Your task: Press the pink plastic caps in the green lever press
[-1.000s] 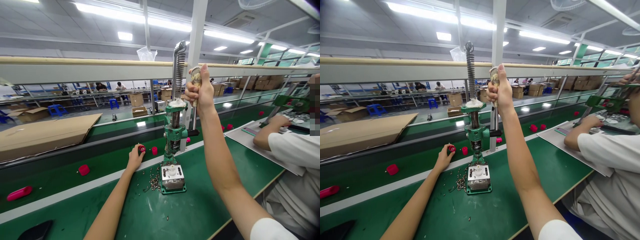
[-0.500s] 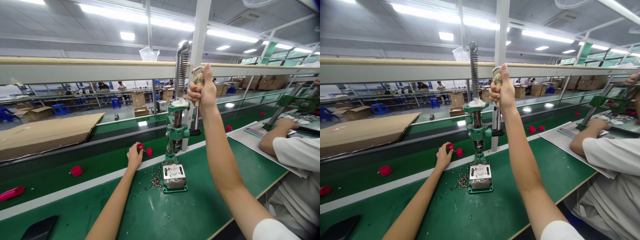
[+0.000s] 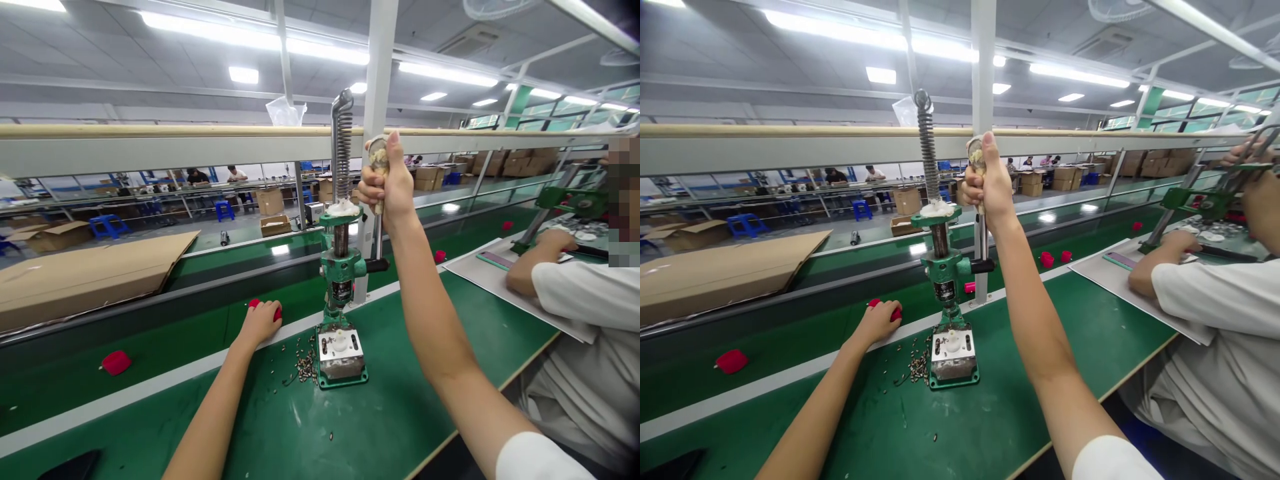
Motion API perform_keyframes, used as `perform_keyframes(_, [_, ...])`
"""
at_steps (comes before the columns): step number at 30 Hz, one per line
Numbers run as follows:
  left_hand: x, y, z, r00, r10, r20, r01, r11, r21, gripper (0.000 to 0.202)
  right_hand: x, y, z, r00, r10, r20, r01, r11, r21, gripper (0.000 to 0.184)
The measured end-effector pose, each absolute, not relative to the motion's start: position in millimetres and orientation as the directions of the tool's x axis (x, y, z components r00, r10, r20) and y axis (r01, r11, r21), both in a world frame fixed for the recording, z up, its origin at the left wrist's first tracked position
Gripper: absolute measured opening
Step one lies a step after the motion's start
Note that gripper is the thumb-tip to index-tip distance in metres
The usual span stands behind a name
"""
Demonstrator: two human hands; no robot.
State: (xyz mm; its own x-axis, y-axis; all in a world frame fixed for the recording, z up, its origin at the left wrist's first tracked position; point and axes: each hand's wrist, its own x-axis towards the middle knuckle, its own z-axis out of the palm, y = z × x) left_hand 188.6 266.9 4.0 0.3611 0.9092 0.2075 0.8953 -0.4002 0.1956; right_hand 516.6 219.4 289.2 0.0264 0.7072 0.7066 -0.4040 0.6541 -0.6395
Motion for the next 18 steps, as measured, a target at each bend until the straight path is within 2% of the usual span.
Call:
perform_keyframes(1, [187.6, 265.9, 7.9, 0.35, 0.915, 0.203, 0.901, -0.387, 0.195, 0.017, 516.8, 219.8, 289.0, 0.019, 0.707, 0.707, -0.406, 0.651, -0.641, 0.062])
perform_keyframes(3, [189.4, 261.7, 17.8, 0.309, 0.93, 0.201, 0.903, -0.353, 0.244, 0.026, 517.5, 220.7, 288.5, 0.002, 0.702, 0.712, -0.416, 0.648, -0.638, 0.06])
perform_keyframes(7, [210.2, 244.9, 40.2, 0.228, 0.958, 0.172, 0.734, -0.285, 0.616, 0.052, 517.8, 221.0, 288.3, -0.014, 0.694, 0.72, -0.426, 0.647, -0.632, 0.06])
perform_keyframes(9, [225.3, 234.1, 49.5, 0.291, 0.947, 0.133, 0.566, -0.283, 0.774, 0.054, 517.1, 219.9, 288.9, 0.001, 0.71, 0.704, -0.405, 0.644, -0.649, 0.061])
perform_keyframes(11, [239.9, 223.4, 56.1, 0.41, 0.907, 0.09, 0.407, -0.27, 0.872, 0.056, 516.3, 218.9, 289.7, 0.02, 0.722, 0.691, -0.38, 0.645, -0.663, 0.063])
perform_keyframes(13, [252.1, 213.9, 59.9, 0.529, 0.846, 0.075, 0.292, -0.264, 0.919, 0.065, 515.9, 218.5, 290.2, 0.022, 0.725, 0.688, -0.371, 0.645, -0.668, 0.063])
perform_keyframes(18, [270.9, 198.7, 64.1, 0.639, 0.752, 0.163, 0.322, -0.453, 0.832, 0.043, 516.7, 219.9, 289.4, 0.022, 0.722, 0.691, -0.386, 0.644, -0.66, 0.06])
